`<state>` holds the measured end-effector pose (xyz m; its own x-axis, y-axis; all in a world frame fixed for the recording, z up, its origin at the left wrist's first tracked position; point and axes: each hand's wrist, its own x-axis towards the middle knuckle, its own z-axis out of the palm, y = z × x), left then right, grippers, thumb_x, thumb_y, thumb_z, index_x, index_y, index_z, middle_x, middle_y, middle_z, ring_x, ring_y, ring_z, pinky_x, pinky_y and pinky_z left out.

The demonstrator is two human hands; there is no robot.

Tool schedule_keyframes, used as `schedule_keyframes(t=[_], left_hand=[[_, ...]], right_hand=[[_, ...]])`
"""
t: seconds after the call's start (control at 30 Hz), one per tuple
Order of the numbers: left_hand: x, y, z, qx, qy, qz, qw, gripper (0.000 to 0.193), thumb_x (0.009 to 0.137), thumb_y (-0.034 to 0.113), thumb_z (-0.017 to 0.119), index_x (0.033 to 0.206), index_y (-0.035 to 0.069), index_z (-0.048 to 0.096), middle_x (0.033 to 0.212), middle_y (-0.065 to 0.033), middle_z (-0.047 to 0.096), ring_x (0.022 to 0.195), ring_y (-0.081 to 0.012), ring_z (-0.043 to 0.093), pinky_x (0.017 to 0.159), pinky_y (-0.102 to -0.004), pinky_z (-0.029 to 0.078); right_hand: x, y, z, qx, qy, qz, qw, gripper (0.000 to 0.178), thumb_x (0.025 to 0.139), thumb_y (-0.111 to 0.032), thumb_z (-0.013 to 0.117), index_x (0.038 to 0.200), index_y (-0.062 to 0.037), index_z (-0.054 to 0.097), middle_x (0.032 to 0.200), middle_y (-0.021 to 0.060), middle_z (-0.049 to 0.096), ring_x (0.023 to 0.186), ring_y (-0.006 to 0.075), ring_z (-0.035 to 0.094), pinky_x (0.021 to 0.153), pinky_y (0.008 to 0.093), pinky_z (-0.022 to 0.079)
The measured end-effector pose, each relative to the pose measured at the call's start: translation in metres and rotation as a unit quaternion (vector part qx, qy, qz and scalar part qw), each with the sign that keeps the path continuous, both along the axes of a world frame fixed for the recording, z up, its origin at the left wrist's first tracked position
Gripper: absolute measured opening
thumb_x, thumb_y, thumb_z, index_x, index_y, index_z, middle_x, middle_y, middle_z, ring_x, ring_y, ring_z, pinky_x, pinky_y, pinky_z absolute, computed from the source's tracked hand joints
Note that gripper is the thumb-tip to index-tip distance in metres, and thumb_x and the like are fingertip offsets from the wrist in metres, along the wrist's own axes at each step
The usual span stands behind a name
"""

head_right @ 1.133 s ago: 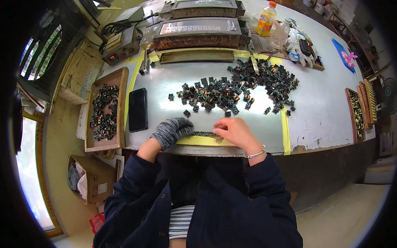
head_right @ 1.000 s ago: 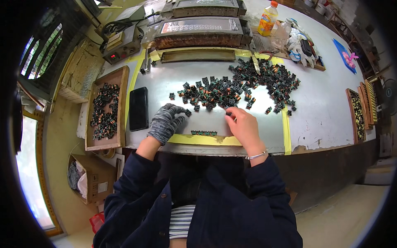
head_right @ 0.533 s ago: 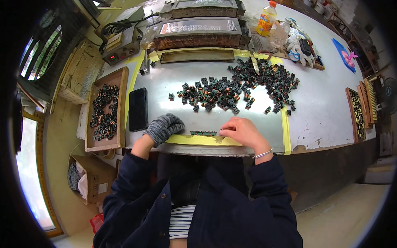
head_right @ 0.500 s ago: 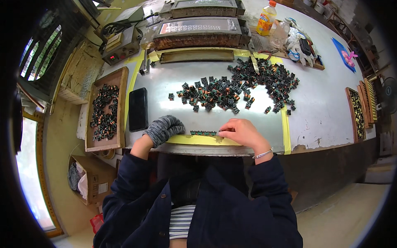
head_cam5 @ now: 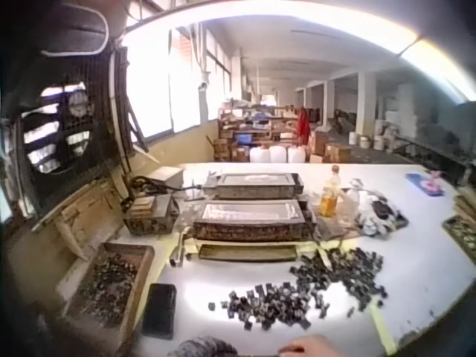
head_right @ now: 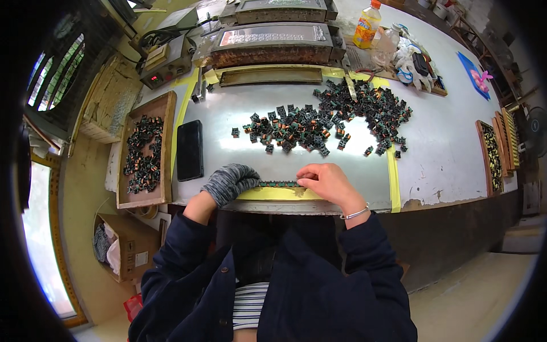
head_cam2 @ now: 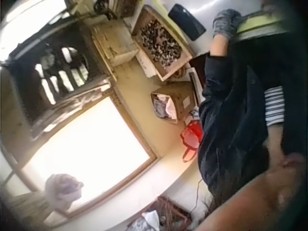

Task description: Manually pick and place small electronic components into a tray for assembly or inspection.

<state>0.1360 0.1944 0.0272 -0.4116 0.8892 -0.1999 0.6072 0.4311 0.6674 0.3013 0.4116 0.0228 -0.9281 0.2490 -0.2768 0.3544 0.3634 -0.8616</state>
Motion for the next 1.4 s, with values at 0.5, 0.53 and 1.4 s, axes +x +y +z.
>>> schedule_keyframes(t=[0.5, 0.53, 1.4], left_hand=[[-0.001, 0.046, 0.0, -0.056, 0.143, 0.039, 0.987, 0.027, 0.074, 0.023, 0.067, 0.099, 0.014, 0.063, 0.093, -0.0086, 0.06, 0.089, -0.0292, 0.058, 0.082, -0.0385, 0.047], [-0.004, 0.041, -0.005, -0.058, 0.143, 0.038, 0.987, 0.027, 0.074, 0.023, 0.067, 0.099, 0.014, 0.063, 0.093, -0.0086, 0.06, 0.089, -0.0292, 0.058, 0.082, -0.0385, 0.047], [-0.002, -0.019, -0.003, 0.014, 0.003, 0.035, 0.999, 0.02, 0.085, 0.021, 0.056, 0.095, 0.006, 0.065, 0.09, -0.0154, 0.064, 0.087, -0.0321, 0.06, 0.08, -0.0387, 0.047]], right_hand=[[0.0, 0.018, -0.012, 0.312, 0.1, -0.155, 0.932, 0.019, 0.071, -0.011, 0.069, 0.082, -0.0057, 0.055, 0.082, 0.0052, 0.059, 0.066, 0.0229, 0.058, 0.062, 0.0331, 0.047], [0.001, 0.018, -0.008, 0.287, 0.086, -0.147, 0.943, 0.018, 0.072, -0.011, 0.069, 0.083, -0.0049, 0.055, 0.081, 0.0051, 0.06, 0.066, 0.0222, 0.059, 0.062, 0.0322, 0.047], [0.01, 0.004, 0.011, 0.131, -0.002, 0.022, 0.991, 0.024, 0.079, -0.018, 0.06, 0.1, -0.0077, 0.065, 0.076, 0.0107, 0.065, 0.068, 0.0258, 0.061, 0.065, 0.0338, 0.047]])
